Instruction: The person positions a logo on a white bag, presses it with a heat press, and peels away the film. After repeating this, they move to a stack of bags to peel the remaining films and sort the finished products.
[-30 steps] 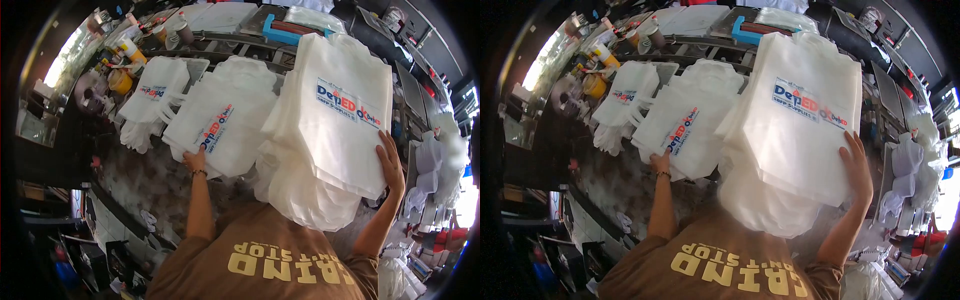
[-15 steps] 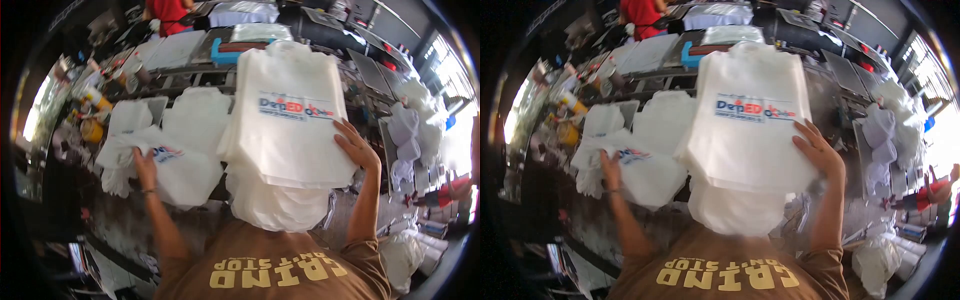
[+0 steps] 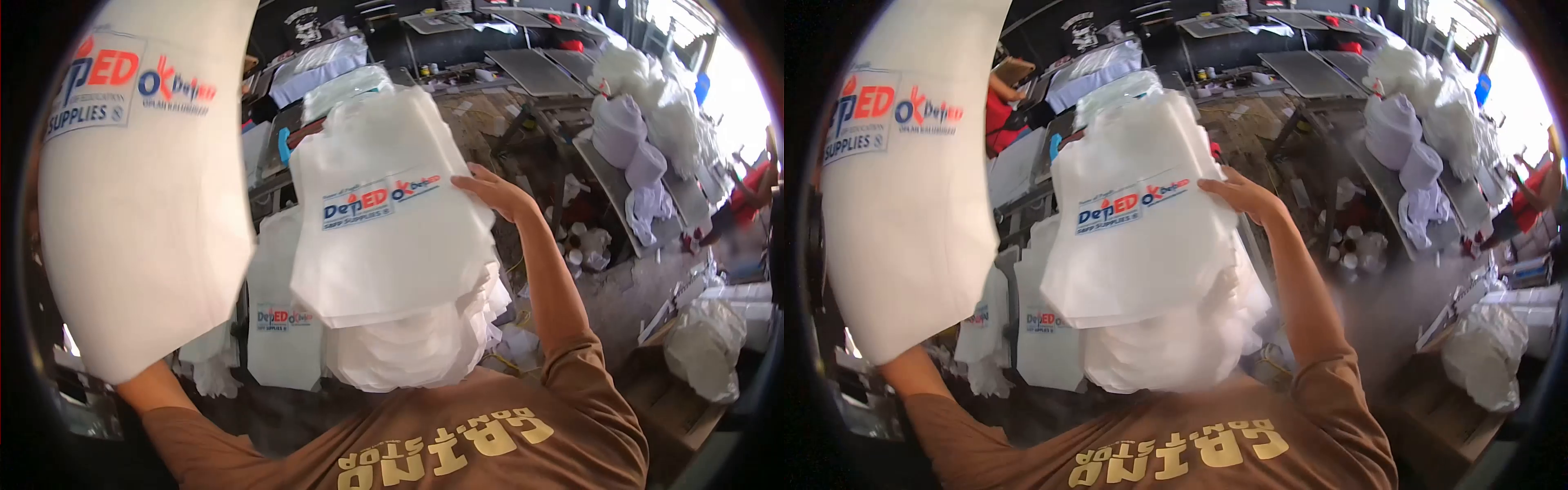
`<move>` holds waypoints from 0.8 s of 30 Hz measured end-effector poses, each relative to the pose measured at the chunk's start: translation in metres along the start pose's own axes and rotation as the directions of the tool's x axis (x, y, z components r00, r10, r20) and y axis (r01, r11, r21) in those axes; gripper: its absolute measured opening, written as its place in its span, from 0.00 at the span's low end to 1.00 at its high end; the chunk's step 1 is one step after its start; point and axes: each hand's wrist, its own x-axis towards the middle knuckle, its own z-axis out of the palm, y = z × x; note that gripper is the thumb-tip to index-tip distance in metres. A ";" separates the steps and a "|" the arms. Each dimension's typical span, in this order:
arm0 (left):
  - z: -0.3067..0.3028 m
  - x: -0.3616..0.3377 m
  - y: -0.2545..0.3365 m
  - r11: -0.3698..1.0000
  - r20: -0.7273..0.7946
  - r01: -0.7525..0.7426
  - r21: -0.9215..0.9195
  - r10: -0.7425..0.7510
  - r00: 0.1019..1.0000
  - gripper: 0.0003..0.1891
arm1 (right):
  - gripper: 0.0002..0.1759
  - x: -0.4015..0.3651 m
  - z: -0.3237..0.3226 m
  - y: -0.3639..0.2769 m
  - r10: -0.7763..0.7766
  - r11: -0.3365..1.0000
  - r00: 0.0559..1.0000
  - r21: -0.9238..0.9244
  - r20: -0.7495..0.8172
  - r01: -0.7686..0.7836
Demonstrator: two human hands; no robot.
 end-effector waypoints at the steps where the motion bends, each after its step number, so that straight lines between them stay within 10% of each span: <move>1: 0.004 0.015 -0.008 0.998 0.024 0.011 -0.059 -0.010 1.000 0.24 | 0.53 0.009 -0.007 0.005 -0.019 0.997 0.992 0.074 0.125 0.010; 5: -0.011 0.062 -0.096 0.898 0.181 0.151 -0.414 -0.082 0.980 0.24 | 0.41 0.005 -0.010 0.009 -0.065 0.990 0.980 0.135 0.186 0.040; 10: -0.019 0.029 -0.282 0.207 0.623 0.640 -0.740 -0.149 0.768 0.25 | 0.45 0.026 -0.017 0.022 -0.059 0.980 0.927 0.198 0.372 -0.017; 11: -0.036 0.010 -0.354 0.350 0.300 0.416 -0.839 -0.340 0.891 0.25 | 0.46 0.033 -0.016 0.029 -0.077 0.971 0.921 0.240 0.382 -0.018; 12: -0.030 -0.014 -0.398 0.158 0.515 0.568 -0.807 -0.279 0.810 0.20 | 0.46 0.038 -0.015 0.034 -0.095 0.959 0.914 0.281 0.393 -0.021; 13: 0.016 -0.029 -0.375 0.734 0.468 0.575 -0.362 -0.390 0.793 0.20 | 0.47 0.041 -0.017 0.035 -0.090 0.957 0.895 0.288 0.436 -0.044; 14: 0.075 -0.052 -0.345 0.891 0.372 0.333 0.308 -0.435 0.820 0.21 | 0.47 0.041 -0.016 0.036 -0.088 0.951 0.899 0.303 0.429 -0.052; 15: 0.094 -0.067 -0.338 0.806 0.303 0.321 0.497 -0.508 0.806 0.22 | 0.48 0.040 -0.016 0.037 -0.081 0.947 0.913 0.316 0.401 -0.054; 18: 0.123 -0.100 -0.343 0.792 0.370 0.610 0.029 -0.575 0.729 0.29 | 0.52 0.029 -0.013 0.037 -0.069 0.939 0.936 0.340 0.346 -0.057; 24: 0.127 -0.101 -0.337 0.806 0.385 0.580 0.117 -0.575 0.722 0.31 | 0.65 0.026 0.002 0.023 -0.028 0.927 0.955 0.364 0.295 -0.085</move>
